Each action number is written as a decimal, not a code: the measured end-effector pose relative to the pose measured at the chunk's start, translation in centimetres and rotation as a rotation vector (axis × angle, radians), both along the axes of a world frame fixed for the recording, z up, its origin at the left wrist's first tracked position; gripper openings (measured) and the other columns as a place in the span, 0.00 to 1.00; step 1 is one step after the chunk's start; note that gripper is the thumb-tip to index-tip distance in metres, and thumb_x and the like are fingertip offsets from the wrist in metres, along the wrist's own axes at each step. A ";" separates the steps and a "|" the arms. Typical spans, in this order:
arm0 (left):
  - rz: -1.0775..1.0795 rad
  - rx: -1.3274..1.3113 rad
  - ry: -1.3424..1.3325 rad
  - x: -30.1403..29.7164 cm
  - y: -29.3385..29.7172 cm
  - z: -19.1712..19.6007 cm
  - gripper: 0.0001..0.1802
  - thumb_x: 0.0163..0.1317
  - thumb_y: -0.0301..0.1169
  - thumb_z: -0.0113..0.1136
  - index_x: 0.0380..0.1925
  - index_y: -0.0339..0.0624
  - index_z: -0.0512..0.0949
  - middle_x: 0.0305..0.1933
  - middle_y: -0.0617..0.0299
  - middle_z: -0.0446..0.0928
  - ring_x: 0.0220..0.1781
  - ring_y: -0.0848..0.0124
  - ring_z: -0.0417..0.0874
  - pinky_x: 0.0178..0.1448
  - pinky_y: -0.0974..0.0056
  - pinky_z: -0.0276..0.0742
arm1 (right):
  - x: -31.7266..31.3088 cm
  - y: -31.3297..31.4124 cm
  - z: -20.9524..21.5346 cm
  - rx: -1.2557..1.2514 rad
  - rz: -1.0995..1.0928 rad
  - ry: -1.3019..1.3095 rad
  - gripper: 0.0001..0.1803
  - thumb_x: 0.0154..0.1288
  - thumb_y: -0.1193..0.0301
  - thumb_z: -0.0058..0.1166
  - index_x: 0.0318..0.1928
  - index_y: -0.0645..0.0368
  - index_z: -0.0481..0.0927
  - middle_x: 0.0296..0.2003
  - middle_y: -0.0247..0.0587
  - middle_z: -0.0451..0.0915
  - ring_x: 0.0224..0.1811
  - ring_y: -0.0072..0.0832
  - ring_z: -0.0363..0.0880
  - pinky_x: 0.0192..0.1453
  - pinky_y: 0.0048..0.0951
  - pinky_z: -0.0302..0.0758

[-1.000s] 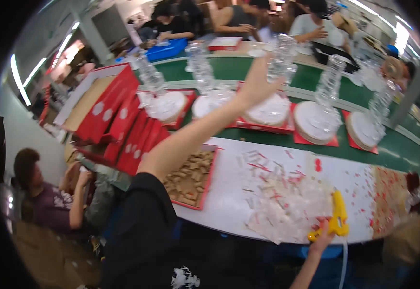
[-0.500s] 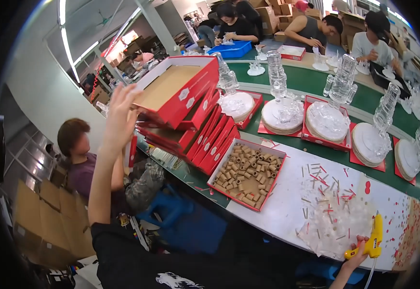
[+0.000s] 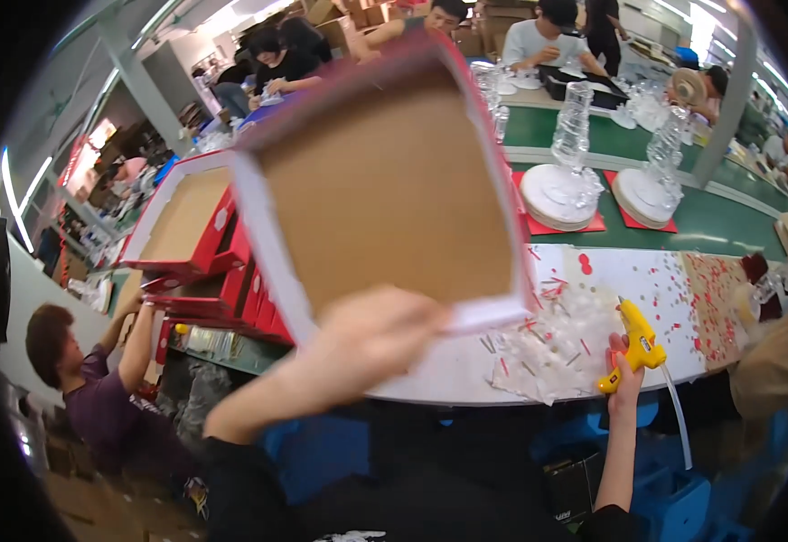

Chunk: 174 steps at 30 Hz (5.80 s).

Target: Assembling decorative lighting fixtures by glueing small paper components and placing them into packaging boxes on an industrial production line.

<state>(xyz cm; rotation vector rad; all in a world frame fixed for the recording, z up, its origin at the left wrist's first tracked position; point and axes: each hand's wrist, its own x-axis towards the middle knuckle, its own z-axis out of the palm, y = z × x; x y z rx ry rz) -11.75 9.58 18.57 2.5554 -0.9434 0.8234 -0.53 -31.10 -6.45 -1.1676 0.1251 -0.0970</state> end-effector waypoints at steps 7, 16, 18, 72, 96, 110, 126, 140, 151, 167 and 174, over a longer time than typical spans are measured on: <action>-0.214 -0.051 0.550 3.5 -9.6 -16.1 0.15 0.53 0.28 0.58 0.42 0.37 0.76 0.40 0.56 0.74 0.44 0.60 0.78 0.46 0.60 0.77 | -4.6 -0.6 10.7 -0.057 0.080 0.019 0.10 0.67 0.67 0.50 0.46 0.54 0.70 0.30 0.32 0.73 0.44 0.29 0.77 0.43 0.32 0.82; 0.032 -0.438 0.459 0.4 -6.1 -19.7 0.18 0.52 0.29 0.66 0.44 0.37 0.76 0.53 0.51 0.71 0.60 0.50 0.69 0.61 0.51 0.68 | -3.5 11.2 12.5 -0.608 0.664 0.070 0.22 0.60 0.78 0.56 0.56 0.65 0.68 0.44 0.44 0.79 0.56 0.38 0.76 0.62 0.40 0.72; 0.179 -0.395 0.435 -0.1 -5.2 -20.7 0.20 0.51 0.29 0.66 0.44 0.37 0.75 0.55 0.50 0.69 0.63 0.48 0.66 0.63 0.49 0.67 | -2.4 13.2 10.8 -0.627 0.740 0.046 0.21 0.61 0.78 0.55 0.55 0.65 0.68 0.41 0.42 0.78 0.53 0.36 0.77 0.60 0.39 0.74; 0.122 -0.732 0.544 -0.2 -3.1 -23.6 0.13 0.53 0.24 0.60 0.41 0.36 0.77 0.60 0.52 0.70 0.66 0.50 0.64 0.64 0.52 0.66 | 1.1 10.2 10.7 -0.769 0.395 0.382 0.08 0.62 0.71 0.56 0.34 0.61 0.71 0.15 0.31 0.67 0.14 0.19 0.68 0.15 0.20 0.64; 0.131 -0.721 0.565 -0.2 -3.2 -23.6 0.13 0.53 0.23 0.59 0.40 0.35 0.77 0.60 0.53 0.70 0.66 0.50 0.64 0.64 0.53 0.65 | -2.9 7.5 14.9 -0.734 0.596 0.330 0.19 0.59 0.75 0.56 0.51 0.63 0.72 0.44 0.46 0.81 0.47 0.27 0.80 0.44 0.27 0.80; 0.125 -0.739 0.578 -0.1 -3.7 -23.4 0.13 0.52 0.22 0.59 0.40 0.36 0.78 0.59 0.52 0.71 0.65 0.50 0.65 0.63 0.52 0.66 | -4.0 1.5 12.7 -2.060 0.592 -0.309 0.16 0.45 0.78 0.57 0.39 0.61 0.77 0.34 0.44 0.79 0.42 0.40 0.79 0.42 0.35 0.77; 0.233 -0.742 0.386 -0.3 -3.9 -21.3 0.14 0.46 0.18 0.65 0.36 0.39 0.80 0.45 0.54 0.75 0.52 0.56 0.74 0.54 0.57 0.70 | -8.8 1.1 16.0 -0.808 0.364 0.267 0.14 0.56 0.82 0.49 0.44 0.64 0.77 0.38 0.38 0.80 0.44 0.26 0.79 0.53 0.29 0.74; -0.202 -0.841 0.751 4.0 -3.5 -10.2 0.12 0.48 0.19 0.64 0.35 0.38 0.80 0.23 0.63 0.68 0.26 0.73 0.71 0.32 0.68 0.68 | -7.1 7.3 20.9 -1.084 0.898 -0.531 0.13 0.49 0.72 0.65 0.36 0.65 0.81 0.34 0.46 0.83 0.40 0.39 0.84 0.44 0.32 0.81; -0.277 -0.806 0.931 4.4 -3.8 -11.2 0.07 0.47 0.20 0.63 0.29 0.37 0.79 0.23 0.66 0.69 0.26 0.77 0.67 0.32 0.70 0.63 | -7.5 7.4 20.5 -1.151 0.912 -0.597 0.12 0.50 0.74 0.63 0.36 0.66 0.80 0.33 0.45 0.82 0.42 0.40 0.83 0.44 0.32 0.81; 0.165 -0.479 0.696 8.6 0.3 -12.2 0.05 0.48 0.25 0.62 0.25 0.37 0.76 0.22 0.58 0.73 0.23 0.67 0.72 0.31 0.64 0.69 | -6.6 6.9 18.9 -1.135 0.932 -0.512 0.14 0.50 0.71 0.64 0.37 0.65 0.80 0.35 0.46 0.82 0.41 0.40 0.83 0.45 0.33 0.81; 0.268 0.003 0.635 17.0 5.3 -16.6 0.06 0.47 0.28 0.60 0.24 0.36 0.79 0.25 0.51 0.77 0.30 0.56 0.79 0.38 0.58 0.74 | -6.2 5.8 16.4 -1.082 0.951 -0.508 0.17 0.50 0.68 0.66 0.39 0.63 0.80 0.37 0.47 0.83 0.41 0.38 0.83 0.45 0.31 0.81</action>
